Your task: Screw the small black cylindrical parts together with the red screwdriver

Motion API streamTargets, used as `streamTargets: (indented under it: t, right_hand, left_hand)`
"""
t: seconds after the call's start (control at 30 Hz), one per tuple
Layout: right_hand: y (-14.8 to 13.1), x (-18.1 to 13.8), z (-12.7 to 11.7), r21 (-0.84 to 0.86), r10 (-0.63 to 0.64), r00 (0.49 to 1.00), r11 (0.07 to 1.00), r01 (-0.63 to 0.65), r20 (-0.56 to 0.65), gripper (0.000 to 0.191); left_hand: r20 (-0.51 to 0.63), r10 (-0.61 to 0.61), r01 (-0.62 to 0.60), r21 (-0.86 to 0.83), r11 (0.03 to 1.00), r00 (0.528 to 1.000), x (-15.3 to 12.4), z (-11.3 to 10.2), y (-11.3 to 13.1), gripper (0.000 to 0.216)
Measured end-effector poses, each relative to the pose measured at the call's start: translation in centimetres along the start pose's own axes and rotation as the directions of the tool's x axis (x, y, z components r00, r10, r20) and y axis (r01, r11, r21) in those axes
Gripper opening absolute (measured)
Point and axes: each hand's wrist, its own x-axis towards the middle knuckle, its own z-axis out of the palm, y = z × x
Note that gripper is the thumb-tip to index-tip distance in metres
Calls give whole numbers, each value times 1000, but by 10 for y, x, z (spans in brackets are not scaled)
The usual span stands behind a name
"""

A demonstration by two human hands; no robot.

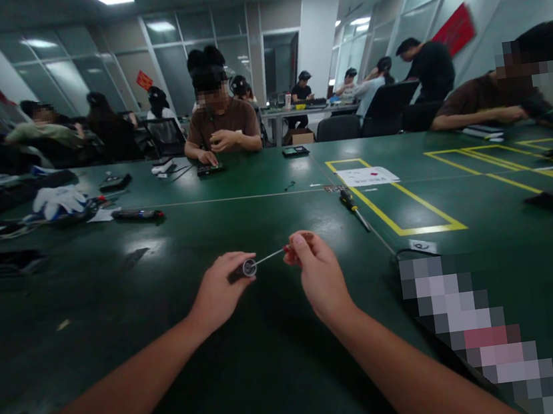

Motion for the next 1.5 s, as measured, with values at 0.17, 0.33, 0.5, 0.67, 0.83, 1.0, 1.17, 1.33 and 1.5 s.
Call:
streamTargets:
  t: [0.17, 0.33, 0.5, 0.67, 0.83, 1.0, 1.17, 1.33, 1.5]
  right_hand:
    - [-7, -10, 1, -254, -171, 979, 948, 194, 111, 24]
    - [-8, -17, -1, -365, -226, 946, 881, 300, 232, 23]
    - [-17, -23, 0, -506, -284, 879, 731, 457, 383, 17]
    - [-25, -25, 1, -569, -361, 819, 593, 570, 446, 14]
    - [-26, -25, 2, -583, -376, 833, 596, 553, 406, 13]
    - [-25, -25, 1, -559, -374, 823, 605, 567, 428, 14]
    - [-22, -24, 1, -554, -330, 859, 661, 506, 391, 14]
    - [-21, -21, 1, -547, -284, 900, 719, 428, 332, 15]
    - [-22, -21, 1, -515, -241, 925, 775, 366, 295, 16]
  left_hand:
    - [-8, 7, -7, 19, 1000, 1000, 0, 1, 0, 43]
    - [-19, 4, -4, 13, 1000, 1000, -1, 2, 0, 43]
    - [-13, -2, 2, -30, 1000, 1000, 0, 2, -6, 45]
    - [-17, -13, 12, -23, 1000, 1000, 1, 2, -5, 47]
    - [-1, -28, 28, 13, 1000, 1000, 0, 2, -1, 48]
    - [17, -37, 37, 27, 999, 999, 0, 3, -1, 48]
    - [12, -24, 24, 18, 1000, 1000, 0, 4, -3, 49]
    - [-20, -26, 25, -16, 1000, 999, 1, 2, -3, 47]
    - [-41, -19, 17, -56, 998, 999, 1, 1, -2, 46]
